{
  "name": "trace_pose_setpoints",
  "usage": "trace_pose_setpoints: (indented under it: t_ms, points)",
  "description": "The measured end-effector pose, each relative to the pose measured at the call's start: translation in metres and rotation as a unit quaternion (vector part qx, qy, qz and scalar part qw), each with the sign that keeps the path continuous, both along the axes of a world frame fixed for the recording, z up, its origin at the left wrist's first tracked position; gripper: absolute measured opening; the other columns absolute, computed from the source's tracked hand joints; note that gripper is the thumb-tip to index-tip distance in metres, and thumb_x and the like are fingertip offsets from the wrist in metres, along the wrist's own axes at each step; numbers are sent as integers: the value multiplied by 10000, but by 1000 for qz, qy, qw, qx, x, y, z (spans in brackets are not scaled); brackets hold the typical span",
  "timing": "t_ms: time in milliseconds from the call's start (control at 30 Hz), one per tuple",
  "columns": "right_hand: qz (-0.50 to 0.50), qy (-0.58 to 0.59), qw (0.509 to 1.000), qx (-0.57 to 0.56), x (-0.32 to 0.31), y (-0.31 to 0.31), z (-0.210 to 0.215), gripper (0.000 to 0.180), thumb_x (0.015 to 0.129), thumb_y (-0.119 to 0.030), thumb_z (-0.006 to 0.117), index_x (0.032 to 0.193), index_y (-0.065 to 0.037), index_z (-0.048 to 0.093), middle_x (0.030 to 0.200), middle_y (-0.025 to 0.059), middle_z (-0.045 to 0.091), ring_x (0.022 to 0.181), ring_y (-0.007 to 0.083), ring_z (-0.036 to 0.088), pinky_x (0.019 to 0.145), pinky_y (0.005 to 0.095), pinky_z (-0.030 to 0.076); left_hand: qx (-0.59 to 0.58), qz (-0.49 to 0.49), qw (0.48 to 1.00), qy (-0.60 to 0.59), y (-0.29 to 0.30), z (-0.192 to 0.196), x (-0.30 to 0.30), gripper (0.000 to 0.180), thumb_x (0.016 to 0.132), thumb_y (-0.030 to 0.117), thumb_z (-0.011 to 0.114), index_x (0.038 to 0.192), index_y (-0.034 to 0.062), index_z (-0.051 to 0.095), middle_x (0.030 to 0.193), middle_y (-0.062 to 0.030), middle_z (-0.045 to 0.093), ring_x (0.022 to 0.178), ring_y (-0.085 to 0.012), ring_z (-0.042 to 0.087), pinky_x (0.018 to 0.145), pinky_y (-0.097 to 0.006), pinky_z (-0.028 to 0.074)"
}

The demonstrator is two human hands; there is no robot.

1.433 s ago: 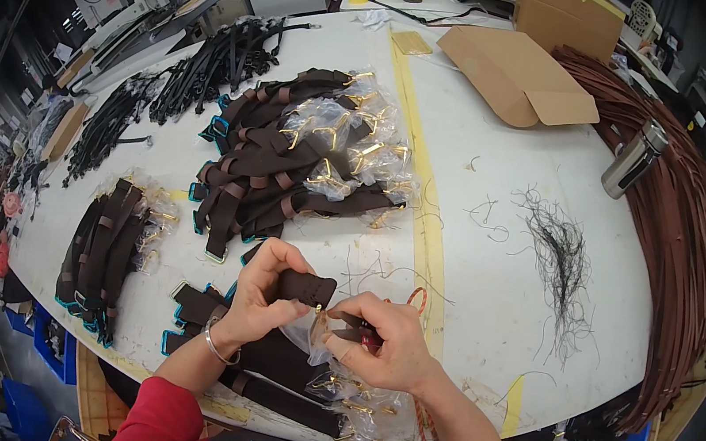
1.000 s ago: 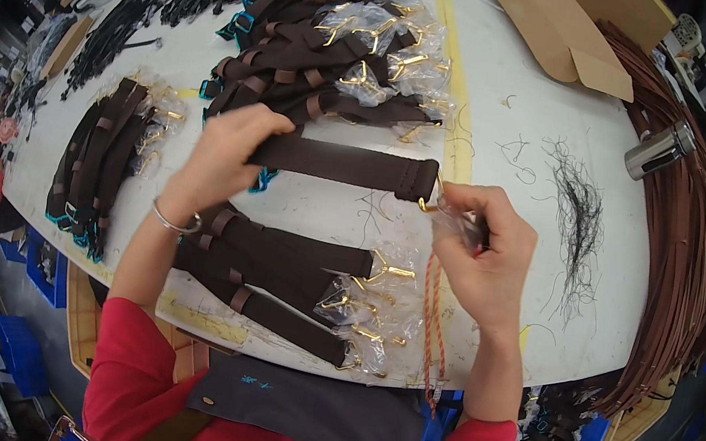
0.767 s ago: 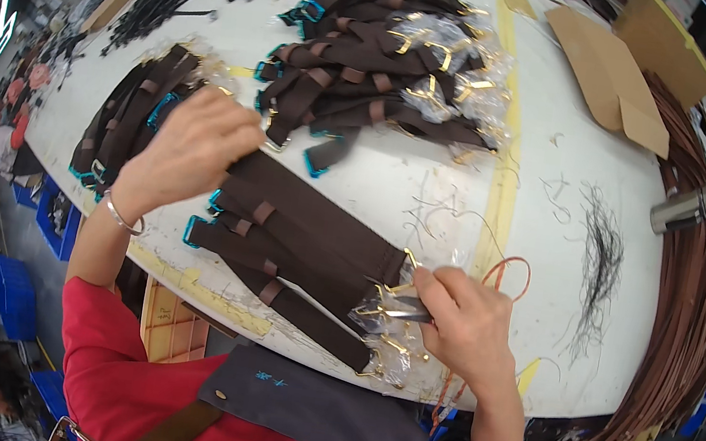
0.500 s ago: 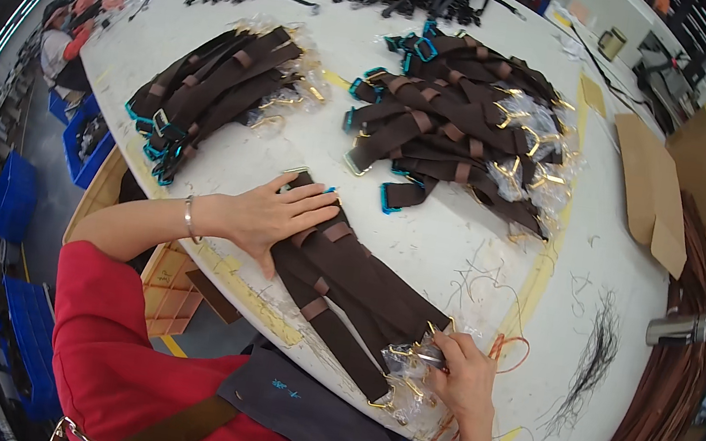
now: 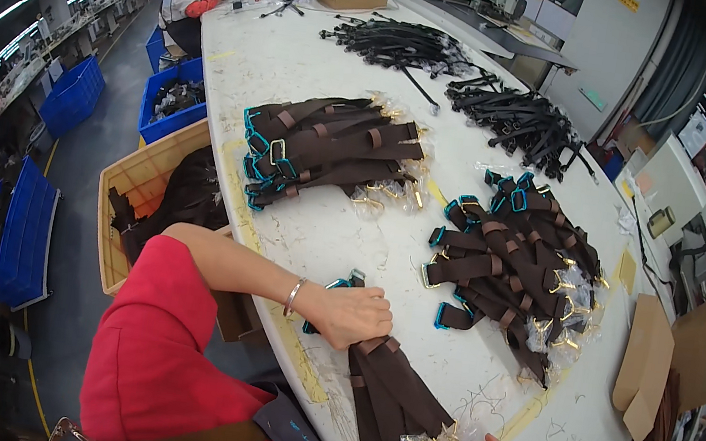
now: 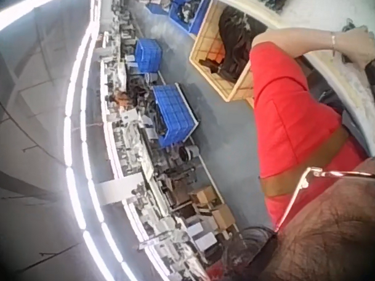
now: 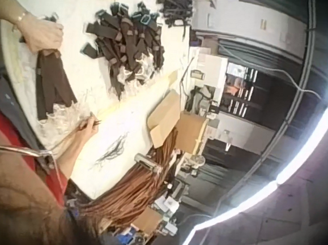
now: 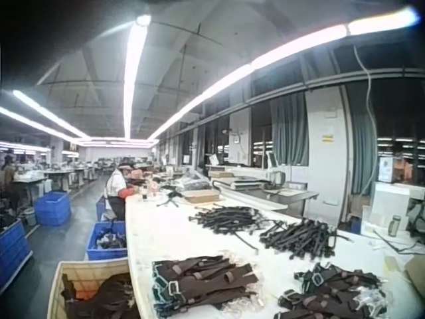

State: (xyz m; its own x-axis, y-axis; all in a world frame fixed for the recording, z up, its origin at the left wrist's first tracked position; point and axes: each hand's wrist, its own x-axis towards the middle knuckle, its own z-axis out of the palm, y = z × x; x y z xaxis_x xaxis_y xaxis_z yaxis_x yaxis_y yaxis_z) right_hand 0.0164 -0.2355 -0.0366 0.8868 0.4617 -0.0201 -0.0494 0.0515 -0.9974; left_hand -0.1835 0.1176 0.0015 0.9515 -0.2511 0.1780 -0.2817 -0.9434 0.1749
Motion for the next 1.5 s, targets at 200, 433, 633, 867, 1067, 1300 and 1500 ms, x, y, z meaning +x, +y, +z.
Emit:
trace_pose_setpoints:
  t_ms: [200, 433, 633, 867, 1067, 1300, 1500]
  points:
    - [-49, 97, 994, 3, -13, 17, 28, 211, 835, -157, 585, 952, 19, 587, 593, -11, 428, 414, 67, 339, 383, 200, 286, -11, 13, 999, 47, -6, 9, -18, 268, 560, 85, 628, 772, 3, 487, 683, -131, 553, 694, -289, 573, 623, -372, 450]
    - [-20, 131, 990, 38, -11, 9, 32, 240, 844, -169, 574, 948, 47, 585, 602, -10, 434, 440, 65, 344, 394, 199, 264, 272, 11, 962, -19, 41, 150, 18, 218, 546, 114, 644, 679, 7, 509, 590, -102, 571, 603, -263, 603, 546, -355, 462]
    - [62, 121, 990, 25, -21, 7, 34, 268, 858, -169, 579, 973, 73, 573, 630, -13, 442, 476, 56, 349, 417, 187, 260, 451, 130, 872, -136, 90, 274, 40, 208, 573, 110, 663, 702, 11, 533, 634, -112, 606, 659, -271, 633, 578, -360, 492]
    - [79, 126, 989, 9, -21, 4, 30, 233, 849, -144, 579, 1000, 33, 568, 603, -38, 402, 457, 39, 323, 395, 178, 235, 401, 400, 802, -192, 214, 282, -28, 231, 603, 91, 661, 789, 27, 540, 670, -138, 614, 685, -306, 635, 583, -371, 501]
    - [86, 100, 991, -12, -23, 12, 37, 227, 865, -158, 564, 1000, 24, 570, 577, -42, 391, 439, 35, 315, 379, 177, 227, 247, 544, 800, 56, 289, 91, -92, 245, 648, 138, 637, 878, 55, 618, 807, -158, 659, 763, -286, 656, 626, -381, 520]
    - [123, 50, 986, -105, -20, 24, 42, 258, 916, -167, 493, 1016, 54, 581, 579, -25, 438, 460, 52, 346, 423, 192, 269, 94, 616, 775, 101, 272, 107, -88, 425, 659, 202, 668, 1036, 54, 540, 960, -160, 635, 941, -320, 602, 796, -434, 468]
    - [280, -20, 943, -179, -64, 34, 79, 316, 924, -237, 502, 1066, 29, 595, 617, 16, 515, 525, 87, 425, 498, 214, 329, 77, 347, 929, -103, 149, 95, -56, 708, 601, 463, 724, 1037, -47, 498, 1041, -195, 518, 1001, -315, 496, 819, -399, 390]
